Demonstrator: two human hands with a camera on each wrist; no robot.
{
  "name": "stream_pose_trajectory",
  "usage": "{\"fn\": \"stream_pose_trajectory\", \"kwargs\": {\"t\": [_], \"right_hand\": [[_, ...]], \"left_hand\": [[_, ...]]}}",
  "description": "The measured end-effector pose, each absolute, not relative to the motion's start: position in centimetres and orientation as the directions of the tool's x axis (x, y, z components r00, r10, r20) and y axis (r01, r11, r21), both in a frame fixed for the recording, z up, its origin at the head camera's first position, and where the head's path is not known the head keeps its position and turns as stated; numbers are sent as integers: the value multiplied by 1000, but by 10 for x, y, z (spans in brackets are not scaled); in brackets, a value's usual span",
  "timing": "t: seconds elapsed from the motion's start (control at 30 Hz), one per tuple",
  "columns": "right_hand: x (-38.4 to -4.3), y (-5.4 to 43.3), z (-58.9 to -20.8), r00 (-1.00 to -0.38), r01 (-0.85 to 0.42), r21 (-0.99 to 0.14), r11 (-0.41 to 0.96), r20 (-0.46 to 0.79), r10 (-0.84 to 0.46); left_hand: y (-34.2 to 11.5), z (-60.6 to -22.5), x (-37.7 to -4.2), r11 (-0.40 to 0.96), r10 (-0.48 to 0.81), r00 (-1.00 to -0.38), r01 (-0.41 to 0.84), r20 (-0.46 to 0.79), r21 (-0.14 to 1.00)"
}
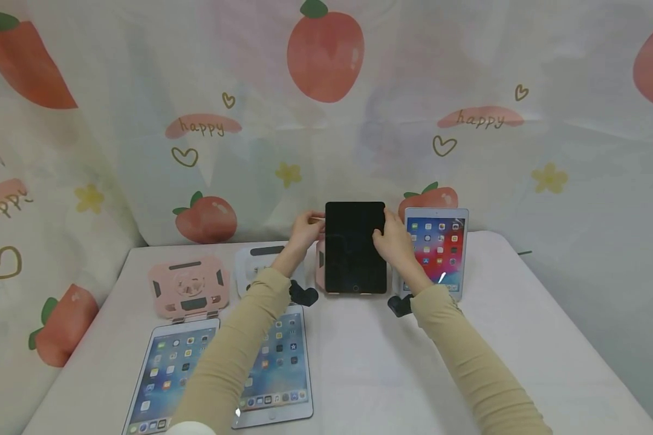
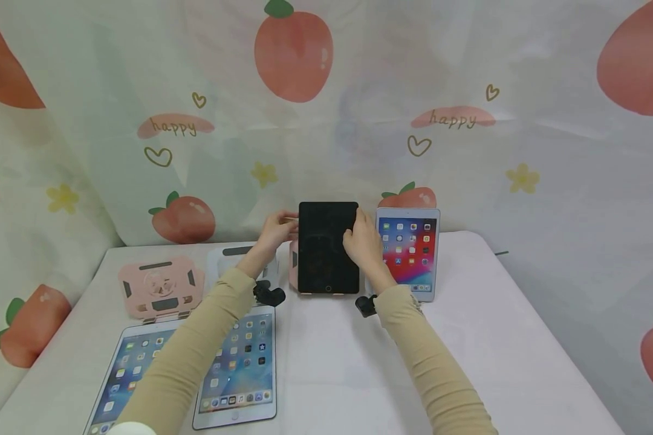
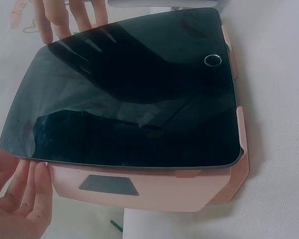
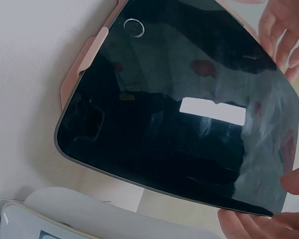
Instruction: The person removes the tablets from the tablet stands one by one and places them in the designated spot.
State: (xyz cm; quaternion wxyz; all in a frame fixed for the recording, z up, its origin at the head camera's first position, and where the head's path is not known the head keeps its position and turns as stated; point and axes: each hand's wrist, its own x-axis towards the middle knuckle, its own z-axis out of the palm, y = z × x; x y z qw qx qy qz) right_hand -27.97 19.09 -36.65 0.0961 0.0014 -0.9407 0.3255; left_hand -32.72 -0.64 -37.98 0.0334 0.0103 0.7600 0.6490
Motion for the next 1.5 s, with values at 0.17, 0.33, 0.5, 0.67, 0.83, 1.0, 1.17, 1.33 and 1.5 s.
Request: {"fn": "stream_pose_trajectory", "kwargs": {"t": [0.17, 0.33, 0.5, 0.67, 0.83, 1.0, 1.17, 1.33, 1.5], "right_hand": [[-279, 191, -367, -980, -87, -638, 765, 191, 48], [-278, 192, -368, -972, -112, -673, 731, 229, 62], [-277, 192, -371, -957, -124, -691, 712, 273, 98], [-276, 192, -373, -947, -118, -717, 688, 289, 139], [-273, 192, -374, -934, -123, -749, 652, 308, 178], [-272, 195, -376, -920, -145, -771, 620, 336, 203], [-271, 198, -378, -910, -155, -785, 600, 351, 223], [-270, 200, -378, -906, -169, -804, 569, 354, 231], [-269, 203, -378, -901, -207, -814, 543, 374, 219]], "left_hand": [[-7, -380, -326, 164, 41, -999, -30, -37, 986], [-7, -378, -325, 151, 26, -999, -40, -44, 988], [-8, -377, -322, 136, 28, -999, -23, -27, 990], [-10, -377, -321, 100, 36, -999, -1, -4, 995], [-11, -377, -319, 75, 51, -999, 8, 5, 997], [-13, -379, -319, 59, 78, -997, 20, 16, 998], [-15, -382, -318, 49, 112, -993, 40, 34, 998], [-17, -383, -315, 40, 139, -988, 78, 72, 996], [-18, -383, -311, 29, 145, -984, 105, 100, 994]]}}
